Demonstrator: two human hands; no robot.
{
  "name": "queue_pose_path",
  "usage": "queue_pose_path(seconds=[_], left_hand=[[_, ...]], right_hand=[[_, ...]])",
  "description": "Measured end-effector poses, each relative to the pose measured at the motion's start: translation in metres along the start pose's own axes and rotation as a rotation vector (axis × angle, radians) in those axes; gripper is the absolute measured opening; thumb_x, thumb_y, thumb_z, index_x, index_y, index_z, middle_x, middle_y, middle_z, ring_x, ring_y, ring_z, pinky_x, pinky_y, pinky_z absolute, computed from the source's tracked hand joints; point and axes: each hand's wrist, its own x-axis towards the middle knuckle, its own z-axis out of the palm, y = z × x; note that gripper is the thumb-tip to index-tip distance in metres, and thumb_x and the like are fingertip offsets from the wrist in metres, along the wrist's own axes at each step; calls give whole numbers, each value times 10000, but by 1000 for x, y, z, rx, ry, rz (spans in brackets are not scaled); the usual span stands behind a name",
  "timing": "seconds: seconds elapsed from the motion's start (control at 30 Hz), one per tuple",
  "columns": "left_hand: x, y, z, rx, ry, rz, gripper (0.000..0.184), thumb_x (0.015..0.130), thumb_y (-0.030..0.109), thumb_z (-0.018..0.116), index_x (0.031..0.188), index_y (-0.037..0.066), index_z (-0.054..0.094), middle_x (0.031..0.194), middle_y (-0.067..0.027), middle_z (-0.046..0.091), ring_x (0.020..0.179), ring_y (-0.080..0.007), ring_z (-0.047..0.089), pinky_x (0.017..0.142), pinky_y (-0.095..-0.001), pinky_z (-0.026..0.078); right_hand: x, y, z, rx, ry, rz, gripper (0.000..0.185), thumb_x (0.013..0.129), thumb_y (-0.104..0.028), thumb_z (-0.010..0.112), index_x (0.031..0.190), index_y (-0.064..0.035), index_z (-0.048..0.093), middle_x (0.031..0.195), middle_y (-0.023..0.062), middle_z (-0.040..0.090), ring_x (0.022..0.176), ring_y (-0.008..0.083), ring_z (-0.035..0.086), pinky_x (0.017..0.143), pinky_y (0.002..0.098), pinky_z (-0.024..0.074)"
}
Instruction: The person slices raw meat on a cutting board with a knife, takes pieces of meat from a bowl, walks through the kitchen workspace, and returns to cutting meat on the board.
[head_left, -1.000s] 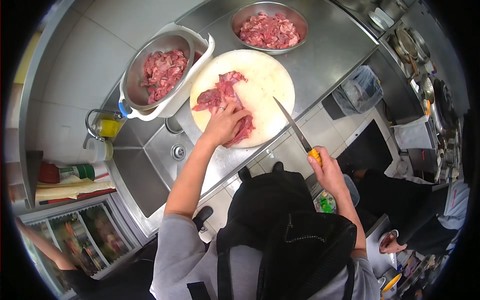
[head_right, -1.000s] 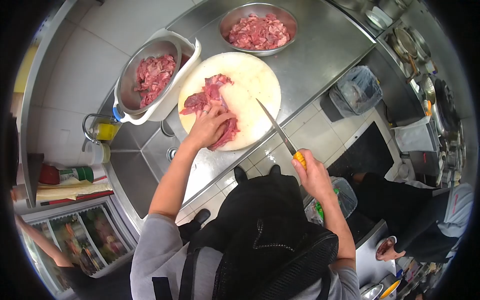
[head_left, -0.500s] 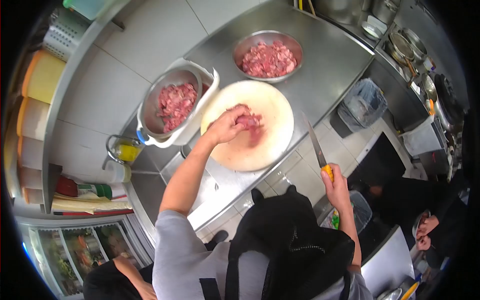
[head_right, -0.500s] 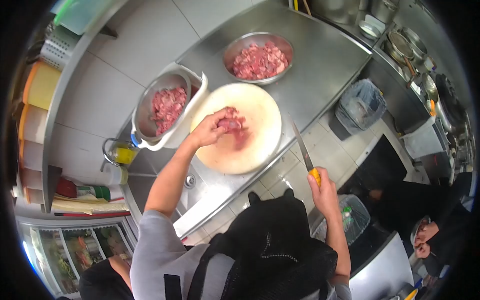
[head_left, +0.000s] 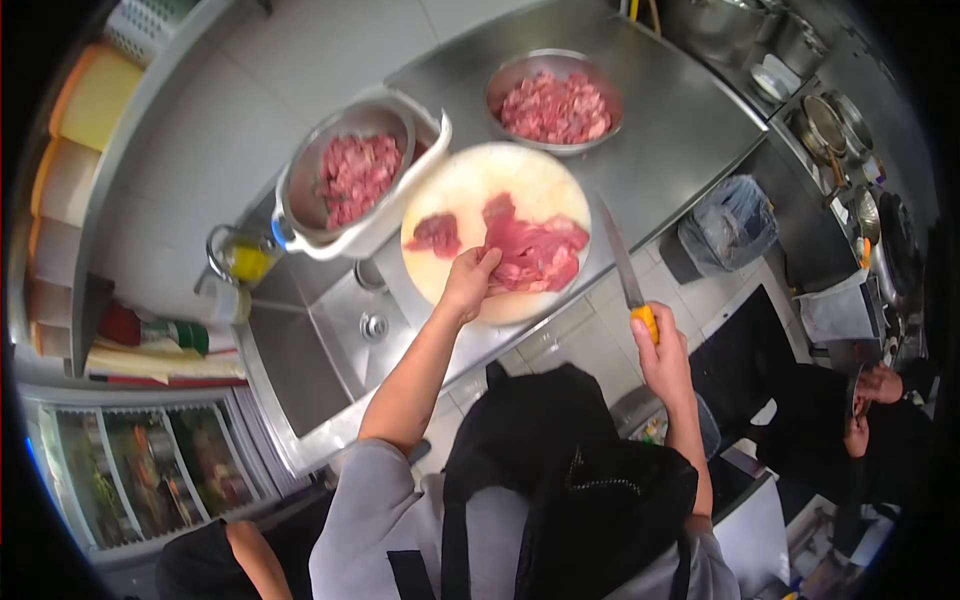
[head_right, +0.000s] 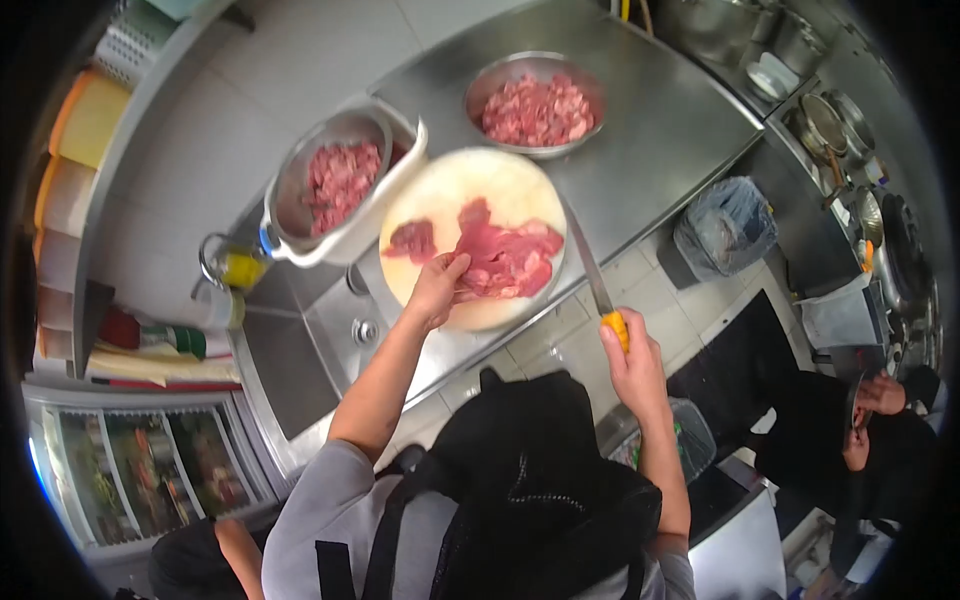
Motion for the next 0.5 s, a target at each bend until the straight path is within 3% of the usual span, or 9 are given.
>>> queue_pose_path(seconds=[0.1,0.13,0.23,0.27,0.33,0.47,0.5], left_hand=[[-28,-37,-21,152,325,-37,310,1131,206,597,1301,-52,628,910,-97,730,654,-178,731,566,-293,622],[-35,-40,-25,124,340,-48,310,1131,206,597,1301,-52,628,910,-97,730,654,-178,731,566,-293,622],[-50,-29,-26,483,390,59,276,1101,212,635,1144,-56,689,836,-126,735,593,-167,724,505,-318,535],[-53,-27,-27,467,401,60,276,1101,212,635,1144,-56,689,836,-126,735,593,-167,724,505,-318,535],[-56,-26,-29,736,435,31,316,1071,282,661,1104,-30,706,813,-186,753,609,-240,746,555,-401,565],[-60,-37,-38,1063,560,156,337,1061,343,666,1066,11,724,738,-146,739,567,-261,719,552,-425,546],[-63,-37,-35,1145,602,153,331,1045,363,669,1049,38,733,780,-143,747,635,-293,731,615,-461,538]], right_hand=[[5,-5,17,-64,-196,-46,329,1093,-263,654,1335,-52,581,1046,275,739,997,515,710,818,506,568],[7,-7,22,-82,-224,-46,329,1093,-263,654,1335,-52,581,1046,275,739,997,515,710,818,506,568],[18,-17,37,-211,-332,-123,331,1083,-277,661,1326,-63,590,1074,266,743,1005,502,711,819,533,568],[22,-23,40,-261,-351,-143,329,1079,-281,662,1318,-67,591,1082,257,745,1009,498,711,819,544,567],[28,-35,43,-322,-375,-166,326,1076,-286,664,1310,-72,592,1090,248,747,1012,494,712,819,555,566],[31,-54,61,-392,-448,-164,302,1081,-287,646,1287,-76,581,1104,232,750,1013,490,712,831,566,569],[29,-57,68,-410,-483,-173,290,1089,-294,627,1267,-72,569,1104,230,750,1012,494,710,835,573,569]])
